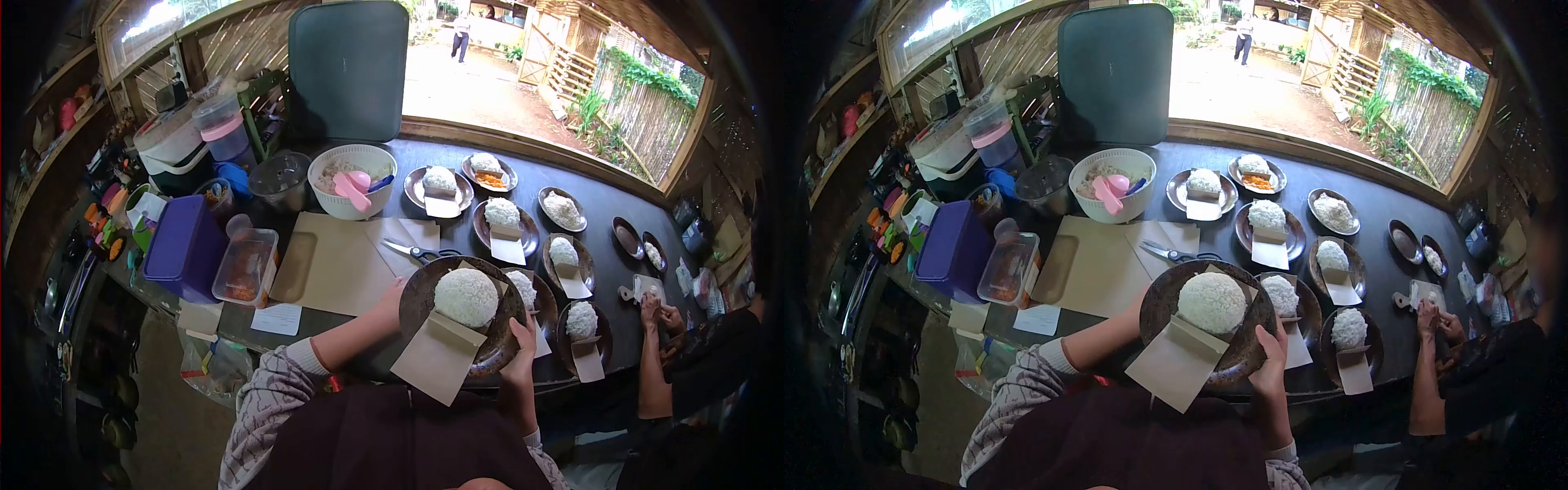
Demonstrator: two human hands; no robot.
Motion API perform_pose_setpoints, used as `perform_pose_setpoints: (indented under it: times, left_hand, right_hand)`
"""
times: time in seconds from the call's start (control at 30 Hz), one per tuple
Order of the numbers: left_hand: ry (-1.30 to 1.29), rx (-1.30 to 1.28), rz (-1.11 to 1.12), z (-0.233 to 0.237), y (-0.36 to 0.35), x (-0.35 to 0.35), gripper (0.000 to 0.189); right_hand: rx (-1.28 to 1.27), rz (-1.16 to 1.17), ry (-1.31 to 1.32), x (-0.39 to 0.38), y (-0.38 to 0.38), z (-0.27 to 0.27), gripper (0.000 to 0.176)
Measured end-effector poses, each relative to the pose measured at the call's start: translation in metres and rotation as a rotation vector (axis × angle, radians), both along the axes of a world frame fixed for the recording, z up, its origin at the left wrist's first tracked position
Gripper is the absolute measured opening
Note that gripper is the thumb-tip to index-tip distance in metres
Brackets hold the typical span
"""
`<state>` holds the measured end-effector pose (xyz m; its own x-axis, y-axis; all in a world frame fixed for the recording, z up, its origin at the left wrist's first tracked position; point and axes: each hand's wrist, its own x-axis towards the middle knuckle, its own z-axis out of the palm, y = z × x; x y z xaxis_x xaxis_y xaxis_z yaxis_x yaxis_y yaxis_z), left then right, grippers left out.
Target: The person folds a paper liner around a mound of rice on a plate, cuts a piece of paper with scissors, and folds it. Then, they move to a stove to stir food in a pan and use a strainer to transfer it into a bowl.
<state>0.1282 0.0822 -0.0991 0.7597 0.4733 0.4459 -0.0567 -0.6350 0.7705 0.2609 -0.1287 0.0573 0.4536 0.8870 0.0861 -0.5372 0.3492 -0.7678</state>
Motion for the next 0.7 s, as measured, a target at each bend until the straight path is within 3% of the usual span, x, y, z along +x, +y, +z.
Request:
perform_pose_setpoints:
  times: [0.27, 0.37, 0.43, 0.53, 0.67, 0.7]
  left_hand:
    - [-0.052, -0.057, 0.003, 0.018, -0.006, -0.004, 0.032]
    - [-0.11, -0.28, -0.069, 0.019, -0.007, -0.008, 0.034]
    - [0.498, 0.5, 0.182, 0.03, -0.008, -0.022, 0.051]
    - [0.693, 0.536, 0.225, 0.083, -0.024, -0.038, 0.045]
    - [0.615, 0.564, 0.33, 0.084, -0.02, -0.049, 0.033]
    - [0.737, 0.509, 0.344, 0.088, -0.017, -0.052, 0.035]
  right_hand:
    - [0.04, 0.038, 0.001, 0.005, 0.004, -0.009, 0.044]
    - [0.033, 0.035, 0.008, 0.004, 0.002, -0.008, 0.044]
    - [0.03, 0.024, 0.001, 0.006, 0.002, -0.011, 0.044]
    - [0.029, 0.011, -0.011, 0.008, 0.001, -0.012, 0.044]
    - [0.041, -0.002, -0.025, 0.01, 0.001, -0.013, 0.044]
    - [0.04, -0.002, -0.025, 0.01, 0.0, -0.013, 0.044]
